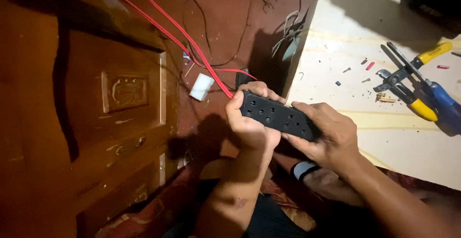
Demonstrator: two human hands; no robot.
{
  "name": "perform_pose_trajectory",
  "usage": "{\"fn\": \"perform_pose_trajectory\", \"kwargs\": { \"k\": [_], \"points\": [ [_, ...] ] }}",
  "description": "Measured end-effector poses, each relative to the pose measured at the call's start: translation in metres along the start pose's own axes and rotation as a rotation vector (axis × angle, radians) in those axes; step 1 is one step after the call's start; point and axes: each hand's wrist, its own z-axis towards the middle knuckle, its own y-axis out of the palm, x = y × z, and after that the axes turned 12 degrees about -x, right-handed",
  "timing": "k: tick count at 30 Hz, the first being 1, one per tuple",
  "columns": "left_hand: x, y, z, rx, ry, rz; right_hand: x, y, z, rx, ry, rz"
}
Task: The person repairs and rewires an electrical power strip using hand tools.
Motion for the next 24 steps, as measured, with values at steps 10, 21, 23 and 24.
{"fn": "perform_pose_trajectory", "kwargs": {
  "k": [10, 21, 23, 24],
  "points": [
    [0.0038, 0.0039, -0.0018, -0.068, 0.013, -0.043, -0.0032, -0.0020, 0.0004, 0.032, -0.008, -0.002],
    [0.0031, 0.0063, 0.0021, -0.030, -0.020, -0.052, -0.0003, -0.0071, 0.0032, 0.043, -0.038, 0.015],
    [0.0015, 0.0049, 0.0032, -0.009, -0.032, -0.057, 0.0006, -0.0080, 0.0026, 0.046, -0.037, 0.016],
    [0.0009, 0.0043, 0.0039, 0.012, -0.041, -0.063, 0.0009, -0.0085, 0.0026, 0.048, -0.039, 0.016]
  ]
}}
